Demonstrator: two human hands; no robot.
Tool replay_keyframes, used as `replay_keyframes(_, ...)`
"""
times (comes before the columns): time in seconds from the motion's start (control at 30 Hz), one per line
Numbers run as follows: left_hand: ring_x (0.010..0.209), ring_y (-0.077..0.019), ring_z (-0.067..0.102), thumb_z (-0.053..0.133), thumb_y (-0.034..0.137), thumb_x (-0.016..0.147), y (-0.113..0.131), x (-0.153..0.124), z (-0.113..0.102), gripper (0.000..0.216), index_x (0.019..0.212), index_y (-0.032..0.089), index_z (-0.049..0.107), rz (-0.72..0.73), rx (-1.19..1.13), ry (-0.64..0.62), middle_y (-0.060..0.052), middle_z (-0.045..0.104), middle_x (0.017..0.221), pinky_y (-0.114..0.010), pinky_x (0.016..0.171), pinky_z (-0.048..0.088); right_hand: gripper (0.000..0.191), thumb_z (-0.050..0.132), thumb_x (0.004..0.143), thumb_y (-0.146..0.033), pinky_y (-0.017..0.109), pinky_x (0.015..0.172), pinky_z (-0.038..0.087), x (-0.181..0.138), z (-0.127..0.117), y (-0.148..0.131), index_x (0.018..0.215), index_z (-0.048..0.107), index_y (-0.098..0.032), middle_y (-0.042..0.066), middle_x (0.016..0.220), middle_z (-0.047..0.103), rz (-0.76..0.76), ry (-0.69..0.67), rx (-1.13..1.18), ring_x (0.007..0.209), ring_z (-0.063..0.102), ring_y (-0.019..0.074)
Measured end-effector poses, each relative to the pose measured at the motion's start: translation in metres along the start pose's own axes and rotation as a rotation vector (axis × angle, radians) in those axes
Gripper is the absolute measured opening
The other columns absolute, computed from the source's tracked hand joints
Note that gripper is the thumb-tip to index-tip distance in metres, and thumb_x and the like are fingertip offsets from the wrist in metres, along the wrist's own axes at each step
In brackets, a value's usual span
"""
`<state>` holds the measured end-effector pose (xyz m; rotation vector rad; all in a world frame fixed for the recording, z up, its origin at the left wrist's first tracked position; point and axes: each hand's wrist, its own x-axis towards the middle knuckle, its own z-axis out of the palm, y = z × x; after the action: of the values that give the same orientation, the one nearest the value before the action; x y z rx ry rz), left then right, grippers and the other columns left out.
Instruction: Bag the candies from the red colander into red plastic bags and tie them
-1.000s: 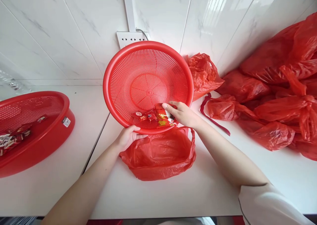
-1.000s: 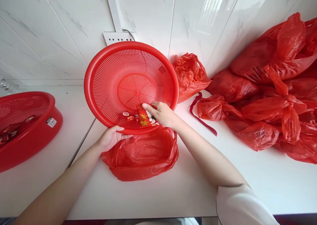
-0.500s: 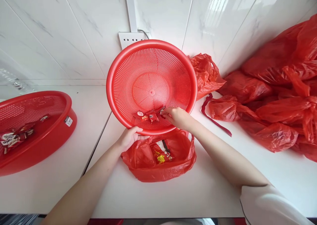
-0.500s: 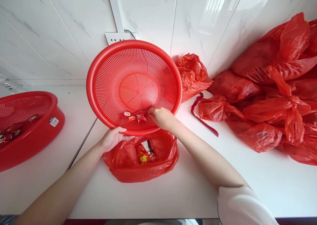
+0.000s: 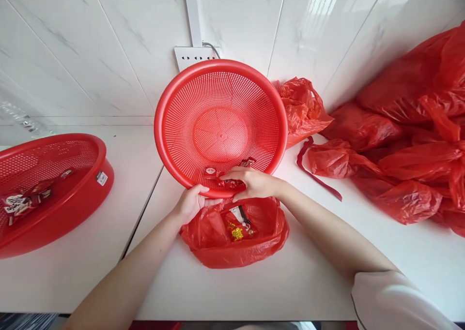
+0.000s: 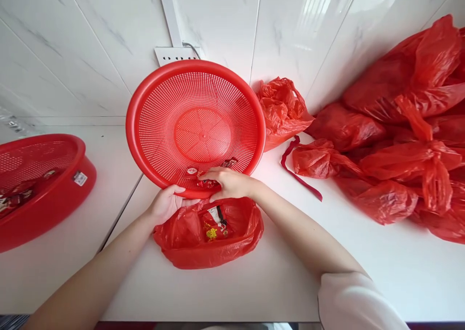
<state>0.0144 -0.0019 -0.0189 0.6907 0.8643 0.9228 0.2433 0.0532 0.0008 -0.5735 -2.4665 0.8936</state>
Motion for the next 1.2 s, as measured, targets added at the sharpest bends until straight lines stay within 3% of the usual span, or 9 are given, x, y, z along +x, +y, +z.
replay_keyframes(0.1,0.103,-0.0297,0.066,0.049,0.015,0.079,0.000,0.001,-0.001,0.036,0.111,0.006,0.065,0.000,0.006,0.012,-0.017,0.068,0.116,-0.046,0.093,0.053,0.049,0.073,0.076,-0.031,0.040,0.096,0.049,0.000,-0.003,0.005,0.123,0.064,-0.019,0.009,0.114,0.070,0.134,0.106,0.314,0.105,0.065,0.0225)
replay_keyframes(0.2,0.106,-0.0294,0.065,0.050,0.016,0.079,-0.003,0.002,-0.002,0.035,0.108,0.006,0.067,0.010,0.023,0.008,-0.017,0.069,0.114,-0.044,0.093,0.053,0.044,0.073,0.077,-0.032,0.036,0.090,0.054,0.002,-0.005,0.009,0.118,0.066,-0.017,0.005,0.101,0.073,0.281,0.254,0.736,0.093,0.069,0.0171)
replay_keyframes(0.33,0.105,-0.0298,0.066,0.052,0.016,0.077,-0.006,0.002,-0.003,0.029,0.097,0.006,0.070,0.009,0.037,0.029,-0.017,0.070,0.111,-0.046,0.097,0.051,0.039,0.080,0.068,-0.025,0.028,0.091,0.054,0.004,-0.008,0.007,0.106,0.070,-0.020,0.002,0.106,0.071,0.359,0.476,1.100,0.094,0.068,0.0122)
replay_keyframes(0.43,0.105,-0.0299,0.065,0.052,0.016,0.077,-0.006,0.002,-0.003,0.028,0.095,0.006,0.070,0.007,0.035,0.028,-0.017,0.071,0.110,-0.046,0.097,0.051,0.040,0.084,0.061,-0.019,0.023,0.085,0.055,0.006,-0.010,0.005,0.098,0.070,-0.020,0.000,0.101,0.072,0.381,0.543,1.137,0.090,0.068,0.0107)
replay_keyframes(0.6,0.106,-0.0295,0.065,0.050,0.016,0.077,-0.004,0.002,-0.002,0.029,0.096,0.005,0.070,0.001,0.027,0.020,-0.017,0.071,0.109,-0.044,0.097,0.051,0.025,0.080,0.067,-0.028,0.021,0.074,0.058,0.006,-0.008,0.007,0.087,0.072,-0.016,0.004,0.094,0.072,0.432,0.554,1.165,0.081,0.068,0.0117)
replay_keyframes(0.8,0.103,-0.0290,0.067,0.050,0.017,0.076,-0.003,0.002,-0.002,0.027,0.092,0.005,0.070,-0.011,0.017,0.029,-0.017,0.073,0.103,-0.043,0.096,0.051,0.043,0.084,0.061,-0.022,0.020,0.070,0.058,0.007,-0.005,0.011,0.102,0.071,-0.018,0.002,0.090,0.073,0.422,0.575,1.114,0.077,0.068,0.0110)
replay_keyframes(0.97,0.103,-0.0295,0.067,0.052,0.017,0.076,-0.005,0.003,-0.004,0.026,0.093,0.007,0.069,-0.001,0.017,0.027,-0.016,0.072,0.106,-0.045,0.096,0.052,0.031,0.082,0.065,-0.030,0.022,0.076,0.058,0.008,-0.003,0.010,0.091,0.071,-0.017,0.003,0.097,0.072,0.420,0.626,1.113,0.084,0.067,0.0117)
replay_keyframes(1.2,0.103,-0.0295,0.067,0.051,0.018,0.076,-0.005,0.003,-0.005,0.027,0.092,0.005,0.069,-0.002,0.038,0.030,-0.018,0.071,0.106,-0.045,0.097,0.050,0.045,0.088,0.055,-0.024,0.019,0.066,0.057,0.009,-0.005,0.003,0.094,0.069,-0.016,-0.001,0.079,0.071,0.466,0.633,1.095,0.069,0.068,0.0093)
